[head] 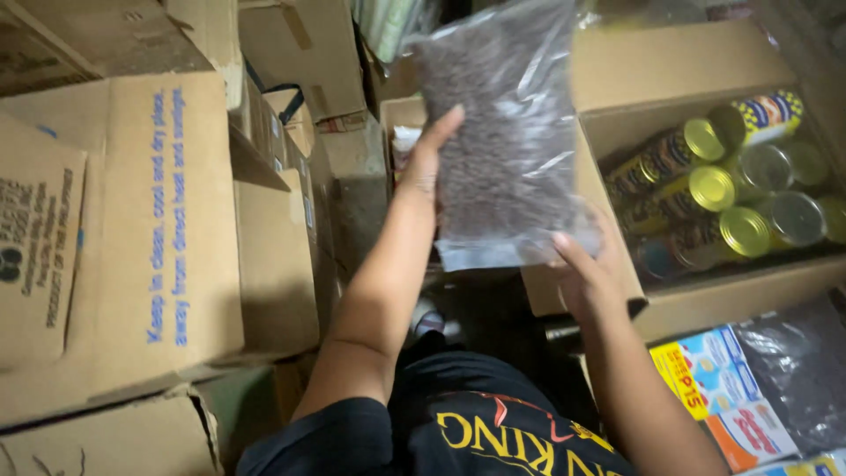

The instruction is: Organize various canned goods and pantry items into boxes in a storage area.

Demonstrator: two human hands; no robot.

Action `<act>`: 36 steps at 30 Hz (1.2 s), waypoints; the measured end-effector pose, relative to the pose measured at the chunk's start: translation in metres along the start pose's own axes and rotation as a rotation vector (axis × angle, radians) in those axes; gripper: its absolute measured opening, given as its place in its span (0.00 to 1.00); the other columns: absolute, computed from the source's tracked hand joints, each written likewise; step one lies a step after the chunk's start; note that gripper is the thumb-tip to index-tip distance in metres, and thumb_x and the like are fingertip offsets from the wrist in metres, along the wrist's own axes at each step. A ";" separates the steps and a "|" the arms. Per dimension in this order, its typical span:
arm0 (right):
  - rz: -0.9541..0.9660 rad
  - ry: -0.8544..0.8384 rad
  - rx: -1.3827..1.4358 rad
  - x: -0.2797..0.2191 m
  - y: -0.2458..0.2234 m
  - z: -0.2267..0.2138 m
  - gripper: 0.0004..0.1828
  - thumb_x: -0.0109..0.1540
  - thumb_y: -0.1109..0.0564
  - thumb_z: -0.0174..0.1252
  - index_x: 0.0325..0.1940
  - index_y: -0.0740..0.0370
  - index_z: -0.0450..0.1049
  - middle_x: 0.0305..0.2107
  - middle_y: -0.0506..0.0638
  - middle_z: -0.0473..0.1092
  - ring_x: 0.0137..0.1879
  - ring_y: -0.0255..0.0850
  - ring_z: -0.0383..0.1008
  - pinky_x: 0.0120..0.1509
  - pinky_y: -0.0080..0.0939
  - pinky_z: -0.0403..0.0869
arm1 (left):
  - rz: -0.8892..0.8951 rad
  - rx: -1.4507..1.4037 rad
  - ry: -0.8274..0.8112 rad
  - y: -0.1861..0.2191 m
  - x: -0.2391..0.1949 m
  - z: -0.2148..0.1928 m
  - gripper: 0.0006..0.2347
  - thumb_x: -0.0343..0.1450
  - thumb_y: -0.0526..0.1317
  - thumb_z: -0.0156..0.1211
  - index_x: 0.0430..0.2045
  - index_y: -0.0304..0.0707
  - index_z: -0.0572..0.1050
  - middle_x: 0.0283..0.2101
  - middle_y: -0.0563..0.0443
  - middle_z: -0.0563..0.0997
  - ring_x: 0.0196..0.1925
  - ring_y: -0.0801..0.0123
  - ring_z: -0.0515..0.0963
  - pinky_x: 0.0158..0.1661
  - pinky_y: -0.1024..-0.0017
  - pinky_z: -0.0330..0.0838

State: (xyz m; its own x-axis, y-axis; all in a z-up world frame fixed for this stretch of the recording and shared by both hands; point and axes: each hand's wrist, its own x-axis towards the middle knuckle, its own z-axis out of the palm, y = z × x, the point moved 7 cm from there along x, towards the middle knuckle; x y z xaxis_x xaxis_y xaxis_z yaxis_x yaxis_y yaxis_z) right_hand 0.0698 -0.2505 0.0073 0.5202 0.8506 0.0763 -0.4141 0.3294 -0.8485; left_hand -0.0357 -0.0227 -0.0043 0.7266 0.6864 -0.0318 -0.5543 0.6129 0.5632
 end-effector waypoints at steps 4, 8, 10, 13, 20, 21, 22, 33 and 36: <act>-0.008 0.028 -0.365 0.056 0.047 0.001 0.44 0.58 0.60 0.67 0.77 0.60 0.58 0.54 0.54 0.65 0.59 0.44 0.71 0.61 0.44 0.75 | 0.015 0.055 0.083 0.014 0.039 -0.086 0.31 0.61 0.50 0.73 0.56 0.31 0.74 0.51 0.40 0.82 0.50 0.53 0.83 0.52 0.57 0.76; 0.154 0.002 -0.632 0.092 0.112 0.007 0.43 0.56 0.58 0.68 0.74 0.60 0.61 0.54 0.57 0.71 0.54 0.46 0.70 0.55 0.44 0.69 | -0.055 -0.016 0.099 -0.006 0.075 -0.159 0.29 0.63 0.49 0.74 0.55 0.30 0.74 0.50 0.39 0.81 0.49 0.52 0.82 0.51 0.57 0.77; 0.054 -0.061 -0.680 0.109 0.140 0.001 0.42 0.57 0.57 0.69 0.73 0.63 0.60 0.58 0.57 0.71 0.61 0.44 0.72 0.64 0.42 0.72 | -0.073 -0.025 0.128 -0.014 0.088 -0.182 0.28 0.64 0.47 0.74 0.55 0.29 0.74 0.50 0.38 0.80 0.48 0.52 0.81 0.51 0.57 0.78; 0.055 -0.048 -0.938 0.125 0.181 -0.020 0.41 0.58 0.56 0.71 0.72 0.65 0.62 0.61 0.61 0.69 0.66 0.47 0.68 0.69 0.43 0.66 | -0.034 0.065 0.275 -0.016 0.094 -0.201 0.30 0.62 0.43 0.75 0.56 0.28 0.71 0.51 0.36 0.81 0.49 0.50 0.82 0.50 0.56 0.79; 0.188 -0.028 -0.907 0.140 0.231 -0.052 0.37 0.56 0.52 0.70 0.67 0.66 0.69 0.61 0.60 0.70 0.66 0.47 0.70 0.71 0.44 0.66 | 0.062 0.359 0.385 -0.017 0.116 -0.235 0.32 0.59 0.36 0.75 0.59 0.33 0.67 0.53 0.42 0.81 0.53 0.55 0.81 0.53 0.60 0.75; 0.171 -0.012 -0.995 0.140 0.226 -0.051 0.35 0.55 0.53 0.70 0.65 0.66 0.72 0.60 0.61 0.69 0.66 0.48 0.70 0.71 0.44 0.65 | 0.091 0.434 0.384 -0.017 0.121 -0.240 0.31 0.60 0.35 0.75 0.58 0.33 0.68 0.53 0.44 0.81 0.54 0.57 0.80 0.54 0.62 0.73; 0.175 -0.009 -0.994 0.140 0.226 -0.051 0.35 0.55 0.53 0.70 0.65 0.66 0.72 0.60 0.61 0.69 0.66 0.48 0.70 0.71 0.44 0.65 | 0.086 0.435 0.386 -0.022 0.128 -0.251 0.31 0.60 0.35 0.75 0.58 0.33 0.68 0.53 0.44 0.81 0.54 0.57 0.80 0.54 0.62 0.73; -0.005 -0.167 -1.152 0.134 0.226 -0.035 0.37 0.55 0.53 0.69 0.66 0.67 0.69 0.61 0.65 0.65 0.66 0.57 0.66 0.70 0.47 0.66 | 0.451 1.951 0.372 -0.011 0.076 -0.125 0.34 0.70 0.52 0.64 0.71 0.47 0.59 0.76 0.37 0.51 0.79 0.38 0.43 0.72 0.41 0.36; 0.032 -0.157 -1.210 0.129 0.228 -0.039 0.41 0.53 0.54 0.69 0.68 0.66 0.66 0.61 0.65 0.63 0.66 0.58 0.66 0.71 0.45 0.66 | 0.221 2.138 0.309 -0.036 0.072 -0.135 0.33 0.70 0.60 0.57 0.69 0.49 0.60 0.76 0.37 0.50 0.78 0.39 0.40 0.70 0.39 0.31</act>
State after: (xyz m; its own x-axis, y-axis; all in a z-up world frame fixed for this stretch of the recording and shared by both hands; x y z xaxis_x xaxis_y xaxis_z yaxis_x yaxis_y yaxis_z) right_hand 0.0718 -0.0819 -0.1963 0.3918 0.9193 0.0381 0.5815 -0.2153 -0.7845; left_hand -0.0183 0.0572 -0.1379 0.5398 0.8238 0.1732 0.7327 -0.5611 0.3850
